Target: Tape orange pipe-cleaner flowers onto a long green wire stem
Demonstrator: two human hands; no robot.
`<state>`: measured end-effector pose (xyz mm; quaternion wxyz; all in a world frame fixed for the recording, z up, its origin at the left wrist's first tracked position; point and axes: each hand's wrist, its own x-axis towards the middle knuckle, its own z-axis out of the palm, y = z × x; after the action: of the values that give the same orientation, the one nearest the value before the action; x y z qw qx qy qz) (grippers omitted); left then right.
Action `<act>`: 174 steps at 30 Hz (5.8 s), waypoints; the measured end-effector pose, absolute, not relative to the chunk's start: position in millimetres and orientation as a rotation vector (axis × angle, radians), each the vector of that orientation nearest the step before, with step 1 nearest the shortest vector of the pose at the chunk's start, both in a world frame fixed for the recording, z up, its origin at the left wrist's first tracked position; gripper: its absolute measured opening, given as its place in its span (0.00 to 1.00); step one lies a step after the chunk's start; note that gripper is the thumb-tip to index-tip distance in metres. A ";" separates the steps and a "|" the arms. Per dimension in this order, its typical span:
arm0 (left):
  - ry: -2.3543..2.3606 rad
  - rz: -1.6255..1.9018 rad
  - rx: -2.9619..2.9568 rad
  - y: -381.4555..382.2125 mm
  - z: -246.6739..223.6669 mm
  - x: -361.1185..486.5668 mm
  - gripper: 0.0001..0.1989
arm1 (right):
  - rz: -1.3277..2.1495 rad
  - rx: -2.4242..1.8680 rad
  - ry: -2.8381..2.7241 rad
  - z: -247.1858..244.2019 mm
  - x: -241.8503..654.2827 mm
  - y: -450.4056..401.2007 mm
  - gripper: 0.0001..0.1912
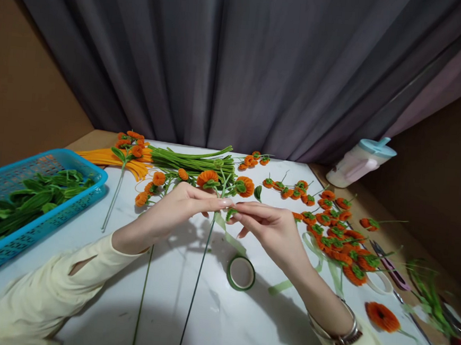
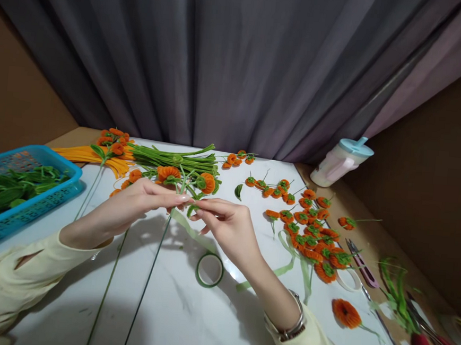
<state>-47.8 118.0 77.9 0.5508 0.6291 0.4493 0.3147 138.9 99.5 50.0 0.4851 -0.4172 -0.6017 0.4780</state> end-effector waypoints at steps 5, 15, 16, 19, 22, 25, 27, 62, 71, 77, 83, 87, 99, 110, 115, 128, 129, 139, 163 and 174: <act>1.062 0.759 1.456 118.8 75.9 -48.3 0.09 | 0.808 -1.074 -1.729 54.1 140.9 90.4 0.12; 0.991 0.787 1.441 119.3 73.9 -47.8 0.09 | 0.285 -1.041 -1.854 48.6 133.2 87.0 0.08; 0.985 0.788 1.439 119.4 73.6 -47.9 0.09 | 0.274 -1.035 -1.856 49.1 133.0 87.2 0.08; 0.970 0.787 1.433 119.5 73.9 -47.6 0.08 | 0.265 -1.004 -1.875 50.7 132.2 87.3 0.08; 0.970 0.780 1.436 120.0 74.4 -47.0 0.07 | 0.247 -0.966 -1.916 52.0 131.6 86.9 0.08; 0.950 0.770 1.444 120.7 74.1 -46.9 0.08 | 0.256 -0.975 -1.961 53.6 130.9 86.5 0.09; 0.942 0.762 1.444 120.7 73.8 -47.3 0.09 | 0.278 -0.993 -1.982 54.9 130.7 86.3 0.10; 1.098 0.782 1.559 116.8 75.0 -47.3 0.12 | 1.474 -1.170 -1.465 68.8 128.3 82.9 0.10; 1.085 0.734 1.564 115.4 76.9 -46.2 0.12 | 1.081 -1.230 -1.558 70.8 126.2 75.9 0.07; 1.068 0.745 1.537 115.6 79.3 -44.9 0.13 | 1.108 -1.203 -1.618 67.6 126.9 75.6 0.08; 1.044 0.756 1.523 116.2 75.5 -45.8 0.11 | 0.973 -1.241 -1.714 68.6 126.5 75.6 0.06; 1.019 0.738 1.515 115.4 76.1 -46.3 0.11 | 0.944 -1.226 -1.751 68.6 127.7 76.2 0.06; 1.052 0.668 1.595 119.1 74.8 -47.7 0.13 | 0.952 -1.231 -1.736 71.1 129.9 80.2 0.04; 1.092 0.624 1.624 119.1 77.7 -47.6 0.17 | 1.109 -1.217 -1.653 69.7 130.0 82.0 0.04; 1.139 0.632 1.629 118.0 78.4 -46.7 0.18 | 1.360 -1.144 -1.530 68.5 135.8 87.0 0.08; 1.094 0.642 1.635 118.2 78.5 -47.0 0.15 | 1.477 -1.161 -1.408 62.6 125.1 88.0 0.11; 1.100 0.638 1.640 118.0 79.1 -46.9 0.15 | 1.474 -1.159 -1.422 63.3 126.1 88.2 0.10; 1.081 0.678 1.617 117.3 79.4 -45.1 0.14 | 1.522 -1.100 -1.479 64.9 129.0 87.2 0.08; 0.901 0.725 1.354 121.1 66.7 -45.3 0.12 | 1.662 -0.829 -1.416 50.8 129.7 94.4 0.10; 0.882 0.728 1.419 117.6 67.7 -44.7 0.15 | 1.827 -0.729 -1.389 36.8 129.4 104.5 0.12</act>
<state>-44.7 117.6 67.7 0.6127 0.6153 0.3825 0.3158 129.4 104.5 36.8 0.3586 -0.2825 -0.5385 0.7083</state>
